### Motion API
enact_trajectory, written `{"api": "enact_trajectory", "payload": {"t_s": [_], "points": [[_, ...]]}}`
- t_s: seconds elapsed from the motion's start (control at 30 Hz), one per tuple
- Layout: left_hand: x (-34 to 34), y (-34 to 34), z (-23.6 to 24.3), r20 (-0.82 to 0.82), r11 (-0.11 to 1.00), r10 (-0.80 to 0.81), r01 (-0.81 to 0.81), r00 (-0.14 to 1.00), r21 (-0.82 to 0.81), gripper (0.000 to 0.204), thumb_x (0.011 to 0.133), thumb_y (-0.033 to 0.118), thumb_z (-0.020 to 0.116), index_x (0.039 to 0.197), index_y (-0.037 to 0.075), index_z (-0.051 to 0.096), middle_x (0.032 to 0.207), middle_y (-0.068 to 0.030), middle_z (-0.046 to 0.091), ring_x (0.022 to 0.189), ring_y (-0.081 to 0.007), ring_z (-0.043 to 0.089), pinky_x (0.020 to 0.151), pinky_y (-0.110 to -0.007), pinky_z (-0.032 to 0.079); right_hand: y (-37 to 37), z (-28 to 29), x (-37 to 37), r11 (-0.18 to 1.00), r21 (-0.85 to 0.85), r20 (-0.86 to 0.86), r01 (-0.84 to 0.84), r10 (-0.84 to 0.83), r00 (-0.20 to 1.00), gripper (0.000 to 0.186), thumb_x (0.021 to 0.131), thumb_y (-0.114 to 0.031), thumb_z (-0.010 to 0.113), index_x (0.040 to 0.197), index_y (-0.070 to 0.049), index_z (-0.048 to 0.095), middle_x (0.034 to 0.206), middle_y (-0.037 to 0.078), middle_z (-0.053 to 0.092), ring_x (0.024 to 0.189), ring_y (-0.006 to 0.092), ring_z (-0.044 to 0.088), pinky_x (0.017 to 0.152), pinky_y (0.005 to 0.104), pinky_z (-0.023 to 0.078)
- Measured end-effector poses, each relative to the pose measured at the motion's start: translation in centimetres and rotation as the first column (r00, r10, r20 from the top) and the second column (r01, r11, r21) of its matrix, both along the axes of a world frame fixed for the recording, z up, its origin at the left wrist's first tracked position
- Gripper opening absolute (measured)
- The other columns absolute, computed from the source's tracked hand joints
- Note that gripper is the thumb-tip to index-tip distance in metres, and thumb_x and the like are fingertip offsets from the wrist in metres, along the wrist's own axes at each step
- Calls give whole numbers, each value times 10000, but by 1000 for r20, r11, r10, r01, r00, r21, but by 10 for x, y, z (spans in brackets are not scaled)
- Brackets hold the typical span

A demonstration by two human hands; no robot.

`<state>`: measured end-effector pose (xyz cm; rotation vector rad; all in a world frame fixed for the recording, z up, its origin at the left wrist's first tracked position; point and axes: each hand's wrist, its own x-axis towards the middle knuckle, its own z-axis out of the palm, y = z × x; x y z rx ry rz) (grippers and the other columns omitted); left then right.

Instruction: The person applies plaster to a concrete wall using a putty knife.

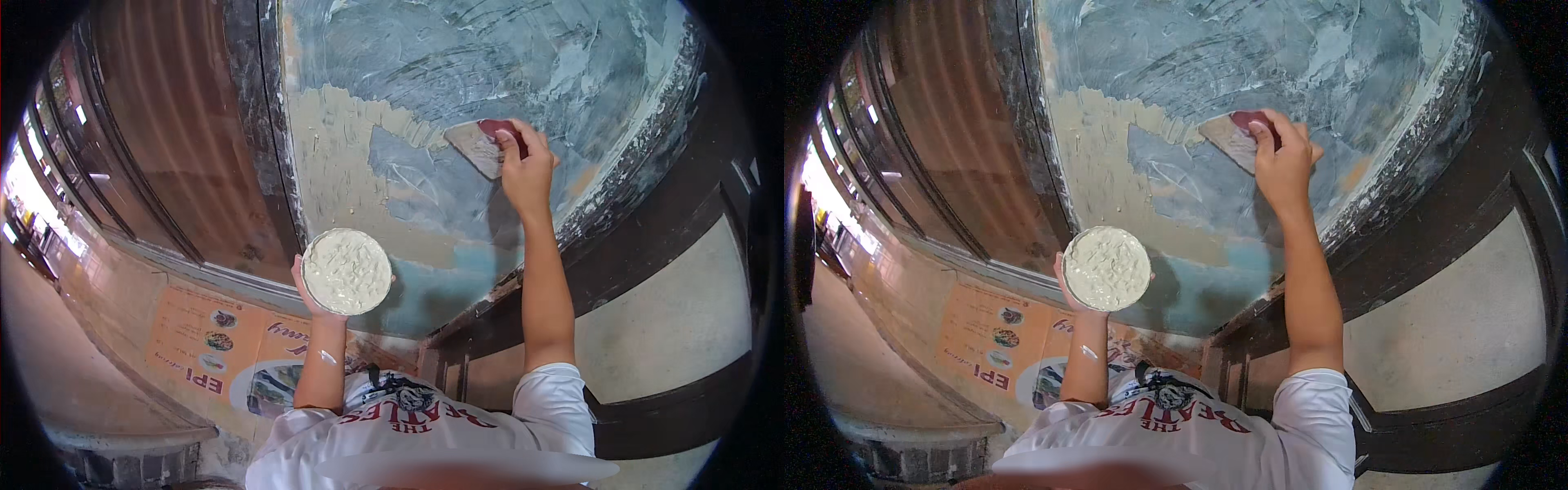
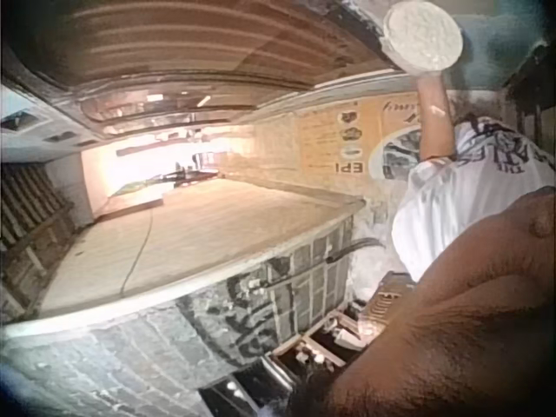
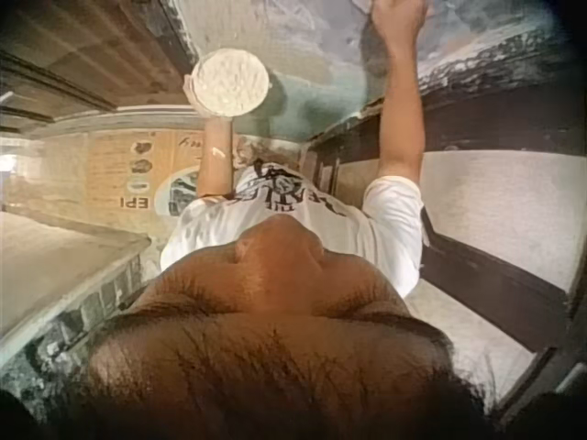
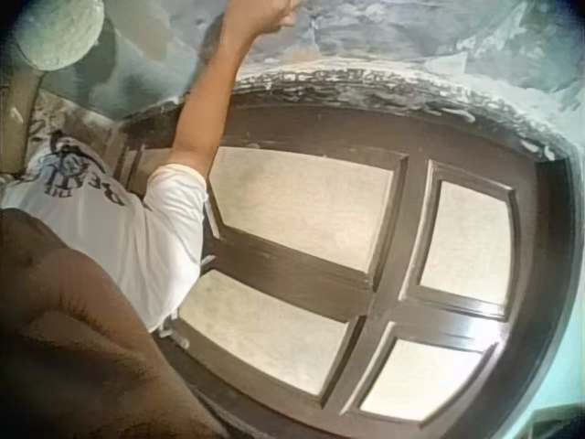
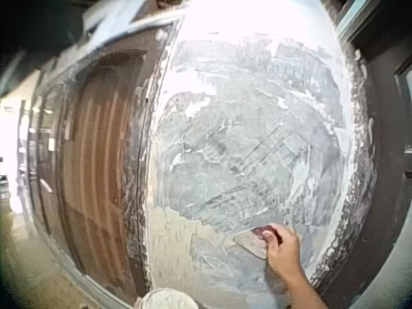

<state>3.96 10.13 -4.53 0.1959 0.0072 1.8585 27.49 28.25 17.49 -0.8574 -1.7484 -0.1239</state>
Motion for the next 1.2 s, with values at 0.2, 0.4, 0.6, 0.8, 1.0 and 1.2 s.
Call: {"api": "enact_trajectory", "payload": {"t_s": [0.2, 0.4, 0.6, 0.8, 1.0, 1.2], "points": [[-2, -1, 3, -24, 997, -31, 32, 999, 75, 803, 946, 673, 407, 1461, 65, 512, 1474, -202, 531, 1285, -436, 553, 1031, -652, 472, 2, -4, -3, 996, 83, 116, 43, -52, 992, 236, 933, -246, 717, 1132, -125, 750, 949, 52, 731, 964, 232, 623, 949, 421, 307], [-4, -3, -1, 0, 999, 15, -15, 1000, 44, 825, 940, 685, 406, 1470, 60, 499, 1479, -209, 524, 1290, -451, 545, 1021, -674, 472, 1, 2, 2, 999, -31, 3, -16, 16, 1000, 231, 942, -241, 704, 1133, -120, 752, 985, 60, 743, 971, 231, 628, 964, 425, 306], [-5, -2, 0, -18, 999, 0, 1, 1000, 53, 819, 929, 692, 430, 1474, 84, 501, 1506, -202, 497, 1301, -466, 529, 1008, -753, 427, 1, 4, -2, 997, -7, 105, 83, -82, 991, 226, 941, -256, 700, 1121, -130, 754, 1005, 79, 736, 974, 245, 623, 969, 423, 306], [-6, -2, 2, -23, 1000, 0, 1, 1000, 23, 813, 929, 689, 431, 1472, 88, 502, 1490, -208, 511, 1289, -470, 538, 995, -749, 441, -5, 6, 2, 999, -43, 50, -11, 13, 999, 210, 930, -244, 713, 1111, -145, 753, 983, 56, 736, 970, 232, 622, 952, 418, 307], [-7, 3, -3, -5, 999, -19, 19, 1000, 31, 809, 931, 686, 423, 1470, 88, 504, 1489, -202, 514, 1289, -463, 541, 996, -736, 448, -3, 9, -7, 994, -7, 100, 105, -104, 990, 214, 936, -235, 702, 1121, -140, 752, 988, 73, 727, 980, 240, 622, 957, 401, 312], [-7, -4, 4, 39, 999, -36, 35, 999, 21, 800, 926, 691, 427, 1470, 111, 511, 1492, -184, 516, 1301, -461, 527, 992, -770, 421, 4, -6, 5, 998, -51, -9, -33, 33, 999, 218, 940, -245, 704, 1125, -138, 749, 954, 75, 714, 951, 245, 629, 954, 409, 325]]}}
